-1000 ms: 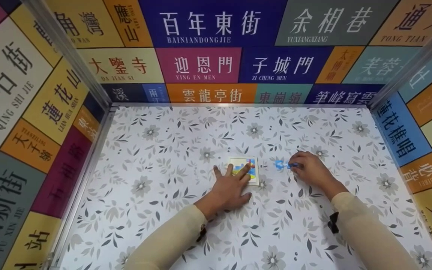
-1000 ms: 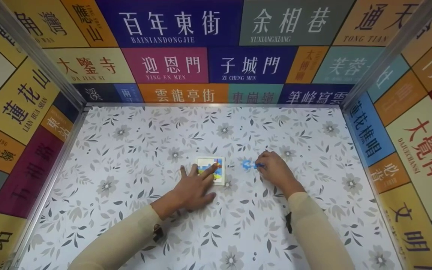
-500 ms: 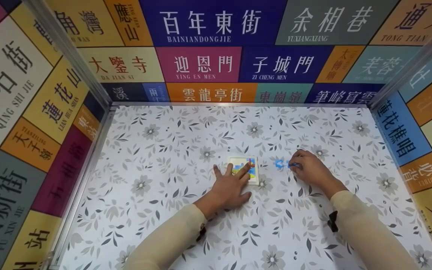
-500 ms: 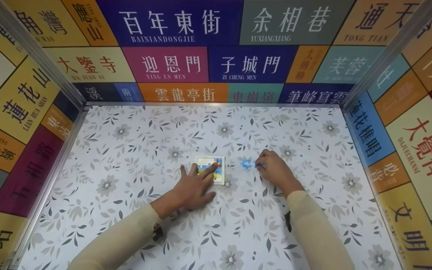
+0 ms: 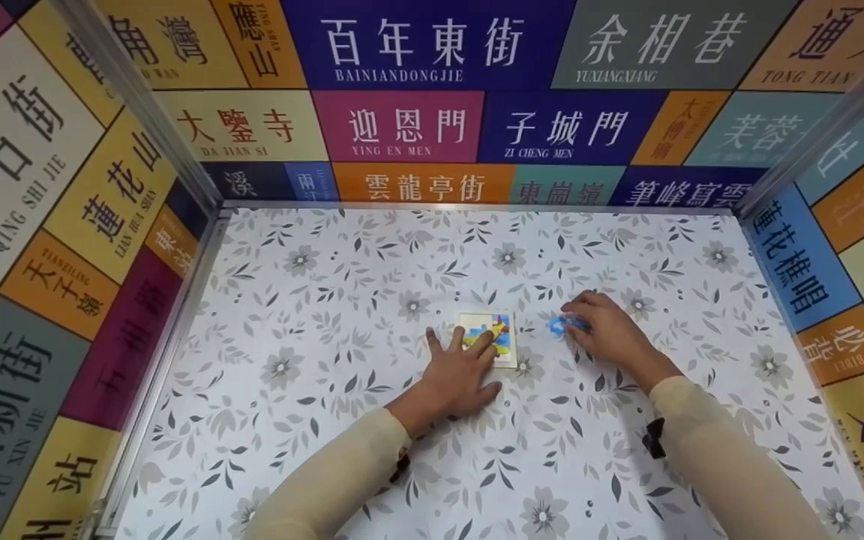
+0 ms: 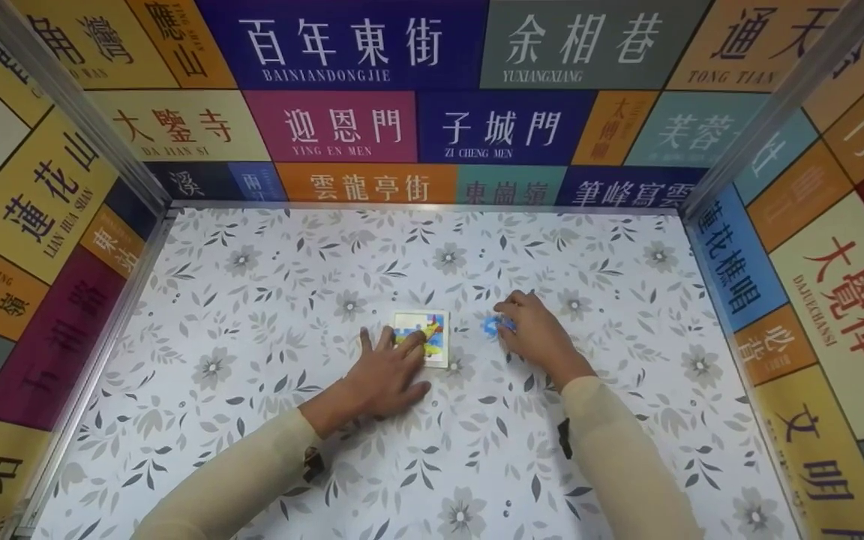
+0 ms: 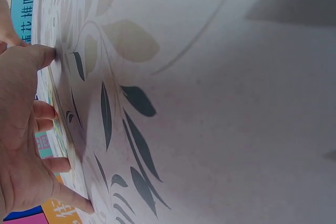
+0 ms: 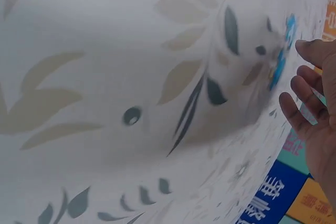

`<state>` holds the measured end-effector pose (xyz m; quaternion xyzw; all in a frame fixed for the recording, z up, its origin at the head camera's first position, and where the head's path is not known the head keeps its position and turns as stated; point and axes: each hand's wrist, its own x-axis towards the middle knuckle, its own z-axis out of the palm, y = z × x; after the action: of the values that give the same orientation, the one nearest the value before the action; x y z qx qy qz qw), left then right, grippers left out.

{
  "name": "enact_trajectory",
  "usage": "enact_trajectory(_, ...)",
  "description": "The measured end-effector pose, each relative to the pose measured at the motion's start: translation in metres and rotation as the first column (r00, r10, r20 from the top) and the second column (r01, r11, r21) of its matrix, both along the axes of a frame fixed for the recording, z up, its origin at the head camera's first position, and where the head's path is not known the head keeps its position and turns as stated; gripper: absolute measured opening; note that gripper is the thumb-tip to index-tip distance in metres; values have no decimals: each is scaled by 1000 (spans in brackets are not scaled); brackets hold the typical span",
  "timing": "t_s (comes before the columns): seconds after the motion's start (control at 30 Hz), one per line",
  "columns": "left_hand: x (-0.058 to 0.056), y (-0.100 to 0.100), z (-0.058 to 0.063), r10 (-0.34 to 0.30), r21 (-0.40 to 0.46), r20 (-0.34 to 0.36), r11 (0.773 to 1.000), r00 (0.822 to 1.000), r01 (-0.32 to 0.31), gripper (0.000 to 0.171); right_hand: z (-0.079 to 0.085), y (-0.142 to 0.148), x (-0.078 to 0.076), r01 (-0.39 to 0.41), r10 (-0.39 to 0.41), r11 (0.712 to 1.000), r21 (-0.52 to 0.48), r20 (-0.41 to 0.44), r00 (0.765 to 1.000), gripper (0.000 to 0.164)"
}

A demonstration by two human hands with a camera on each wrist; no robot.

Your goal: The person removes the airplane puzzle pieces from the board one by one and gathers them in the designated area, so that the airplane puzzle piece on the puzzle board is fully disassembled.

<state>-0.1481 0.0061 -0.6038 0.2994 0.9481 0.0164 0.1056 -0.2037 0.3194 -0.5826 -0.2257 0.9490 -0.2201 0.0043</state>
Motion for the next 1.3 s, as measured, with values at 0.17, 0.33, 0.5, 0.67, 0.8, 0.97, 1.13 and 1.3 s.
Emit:
enact_trajectory(0.17, -3, 1, 1, -3, -11, 4, 1000, 1000, 3, 61, 6, -21, -7, -22, 22, 1000, 9, 2, 1000, 39)
enact_trajectory(0.33, -7, 3, 5, -7, -30, -18, 1000, 1000, 7, 62, 7, -40, -16, -35, 35, 999, 8, 5, 999, 44)
enact_trajectory(0.5, -7, 3, 5, -2, -39, -30, 999, 1000, 1, 60, 7, -59, -21, -88, 87, 996, 11, 40, 995, 44)
enact_trajectory(0.67, -5, 2, 3, 1, -25, -30, 1000, 1000, -2, 58, 5, -75, -23, -136, 135, 991, 13, 64, 989, 41)
enact_trajectory(0.8, -4, 2, 3, -1, -18, -26, 1000, 1000, 0, 57, 2, -82, -24, -159, 158, 987, 12, 63, 985, 39)
enact_trajectory(0.97, -3, 2, 3, 2, -24, -5, 1000, 1000, -3, 56, -6, -86, -25, -181, 180, 984, 6, 50, 982, 35)
enact_trajectory(1.13, -3, 2, 0, -1, -29, 1, 1000, 1000, 1, 56, -9, -90, -25, -215, 214, 977, 4, 38, 976, 28)
enact_trajectory(1.3, -2, 0, 0, -4, -30, -1, 1000, 1000, 4, 58, -8, -95, -24, -220, 219, 974, 45, 32, 975, 21)
